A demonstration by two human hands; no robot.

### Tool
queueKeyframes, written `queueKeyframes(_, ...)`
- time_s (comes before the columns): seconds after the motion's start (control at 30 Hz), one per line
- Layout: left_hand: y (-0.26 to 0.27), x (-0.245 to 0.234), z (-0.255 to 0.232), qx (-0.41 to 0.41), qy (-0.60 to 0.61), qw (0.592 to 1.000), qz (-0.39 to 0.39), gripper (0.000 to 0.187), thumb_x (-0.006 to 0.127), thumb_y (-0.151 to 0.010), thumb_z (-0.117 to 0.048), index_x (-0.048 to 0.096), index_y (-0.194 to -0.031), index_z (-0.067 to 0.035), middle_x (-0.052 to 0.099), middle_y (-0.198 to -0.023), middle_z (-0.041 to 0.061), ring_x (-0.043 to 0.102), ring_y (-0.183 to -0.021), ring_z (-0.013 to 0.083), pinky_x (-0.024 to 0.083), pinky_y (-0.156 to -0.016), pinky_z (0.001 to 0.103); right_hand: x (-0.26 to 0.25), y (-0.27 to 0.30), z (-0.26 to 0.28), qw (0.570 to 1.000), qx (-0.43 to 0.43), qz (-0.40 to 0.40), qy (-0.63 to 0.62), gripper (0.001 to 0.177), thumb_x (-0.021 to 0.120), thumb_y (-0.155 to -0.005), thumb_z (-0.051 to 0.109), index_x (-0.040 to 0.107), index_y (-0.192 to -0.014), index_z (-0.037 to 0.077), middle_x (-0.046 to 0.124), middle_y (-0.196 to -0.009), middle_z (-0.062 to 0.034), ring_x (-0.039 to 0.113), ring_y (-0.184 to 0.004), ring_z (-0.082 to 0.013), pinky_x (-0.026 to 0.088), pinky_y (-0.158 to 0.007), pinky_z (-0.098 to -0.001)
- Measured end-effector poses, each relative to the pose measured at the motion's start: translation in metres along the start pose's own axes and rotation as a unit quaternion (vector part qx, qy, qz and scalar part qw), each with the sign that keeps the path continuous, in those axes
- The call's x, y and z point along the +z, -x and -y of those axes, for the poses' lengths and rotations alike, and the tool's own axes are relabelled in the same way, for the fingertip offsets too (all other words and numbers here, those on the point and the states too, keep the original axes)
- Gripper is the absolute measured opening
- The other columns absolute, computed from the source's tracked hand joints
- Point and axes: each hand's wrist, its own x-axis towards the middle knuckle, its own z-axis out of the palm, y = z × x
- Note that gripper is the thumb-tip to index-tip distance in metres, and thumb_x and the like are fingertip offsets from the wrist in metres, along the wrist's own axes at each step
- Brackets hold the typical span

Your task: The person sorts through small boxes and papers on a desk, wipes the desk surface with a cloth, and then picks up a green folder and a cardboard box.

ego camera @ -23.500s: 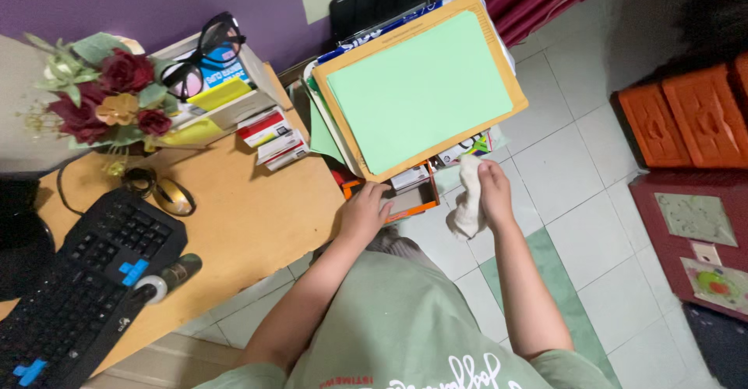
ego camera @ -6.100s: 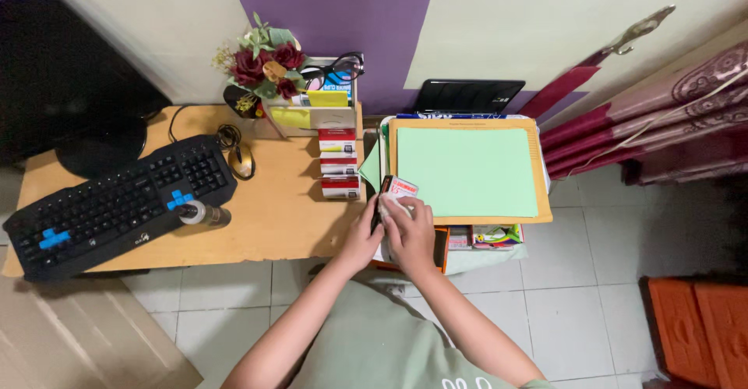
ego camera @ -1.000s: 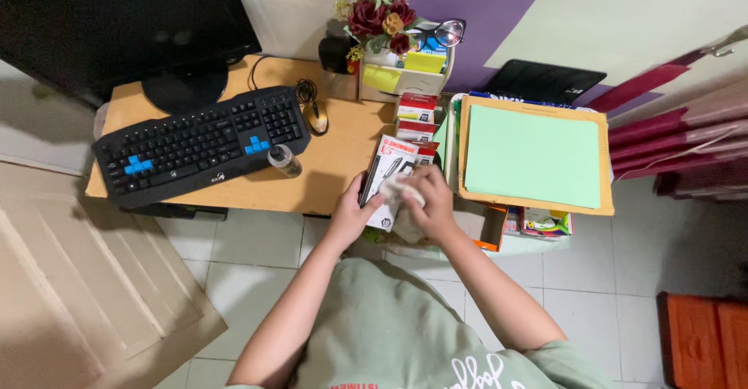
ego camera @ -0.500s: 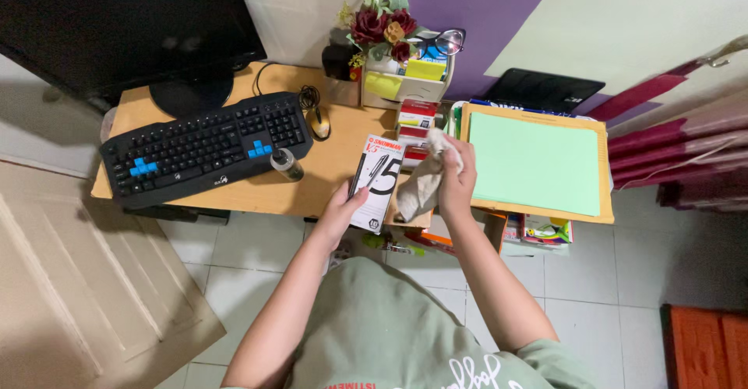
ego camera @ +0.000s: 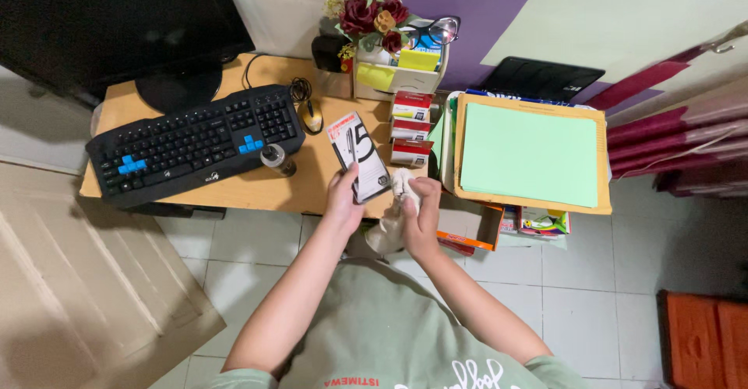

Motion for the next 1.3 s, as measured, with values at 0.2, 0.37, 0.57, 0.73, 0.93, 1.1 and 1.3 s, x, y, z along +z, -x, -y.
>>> queueKeyframes(0.2, 0.020, 0.012, 0.035, -0.086, -0.069, 0.991, 0.072, 0.029, 0.054, -0.109, -0.025, 0.059, -0.127, -0.003, 0.069, -0.115, 0.009, 0.067, -0.102, 0.0183, 0.054, -0.088, 0.037, -0.001, -0.008, 0.013, 0.994, -0.041, -0.046, 0.085, 0.077, 0.085, -0.076, 0.015, 0.045, -0.141, 0.002, 0.054, -0.125, -0.0225, 0.053, -0.115, -0.0380, 0.045, -0.099, -0.0436)
queueKeyframes(0.37, 0.025, 0.005, 0.025, -0.183, -0.097, 0.976, 0.071, 0.031, 0.051, -0.105, -0.027, 0.060, -0.127, -0.008, 0.069, -0.118, 0.006, 0.066, -0.105, 0.0182, 0.055, -0.091, 0.037, -0.021, -0.007, -0.006, 1.000, 0.020, -0.003, 0.014, 0.050, 0.087, -0.076, 0.009, 0.068, -0.121, 0.003, 0.069, -0.106, -0.0136, 0.067, -0.095, -0.0278, 0.054, -0.085, -0.0345)
queueKeyframes(0.57, 0.003, -0.037, 0.018, -0.154, -0.287, 0.944, 0.060, 0.032, 0.058, -0.096, -0.017, 0.054, -0.128, -0.010, 0.068, -0.119, 0.007, 0.065, -0.104, 0.0196, 0.052, -0.086, 0.036, -0.021, 0.009, -0.063, 0.980, 0.180, -0.020, -0.084, 0.023, 0.066, -0.100, 0.013, 0.070, -0.119, 0.000, 0.072, -0.105, -0.0097, 0.069, -0.096, -0.0188, 0.054, -0.087, -0.0300)
queueKeyframes(0.73, -0.076, -0.091, 0.016, -0.035, -0.460, 0.885, 0.071, 0.036, 0.066, -0.097, -0.015, 0.056, -0.129, -0.003, 0.068, -0.114, 0.009, 0.064, -0.103, 0.0174, 0.052, -0.089, 0.032, -0.009, 0.018, -0.102, 0.948, 0.294, -0.063, -0.110, 0.034, 0.060, -0.103, 0.023, 0.065, -0.126, -0.002, 0.073, -0.114, -0.0098, 0.069, -0.106, -0.0159, 0.053, -0.093, -0.0293)
queueKeyframes(0.93, -0.173, -0.133, 0.027, 0.014, -0.546, 0.834, 0.080, 0.036, 0.062, -0.098, -0.020, 0.061, -0.129, -0.001, 0.075, -0.106, 0.012, 0.069, -0.093, 0.0207, 0.053, -0.086, 0.034, 0.002, 0.017, -0.132, 0.928, 0.332, -0.127, -0.109, 0.035, 0.062, -0.102, 0.024, 0.064, -0.127, 0.000, 0.073, -0.116, -0.0092, 0.069, -0.106, -0.0150, 0.053, -0.093, -0.0294)
queueKeyframes(1.1, -0.206, -0.122, 0.043, -0.018, -0.640, 0.768, 0.030, 0.042, 0.057, -0.099, -0.026, 0.062, -0.135, -0.005, 0.072, -0.108, 0.021, 0.070, -0.097, 0.0331, 0.053, -0.088, 0.039, 0.002, 0.011, -0.130, 0.914, 0.358, -0.182, -0.051, 0.033, 0.063, -0.102, 0.022, 0.067, -0.127, 0.000, 0.073, -0.112, -0.0086, 0.067, -0.102, -0.0136, 0.052, -0.092, -0.0290)
queueKeyframes(1.3, -0.199, -0.097, 0.037, 0.118, -0.701, 0.703, 0.028, 0.049, 0.062, -0.098, -0.014, 0.051, -0.144, -0.001, 0.052, -0.134, 0.023, 0.056, -0.119, 0.0377, 0.045, -0.103, 0.041, 0.001, 0.020, -0.121, 0.897, 0.375, -0.232, -0.023, 0.033, 0.062, -0.102, 0.023, 0.066, -0.126, 0.000, 0.072, -0.112, -0.0071, 0.064, -0.101, -0.0138, 0.051, -0.091, -0.0290)
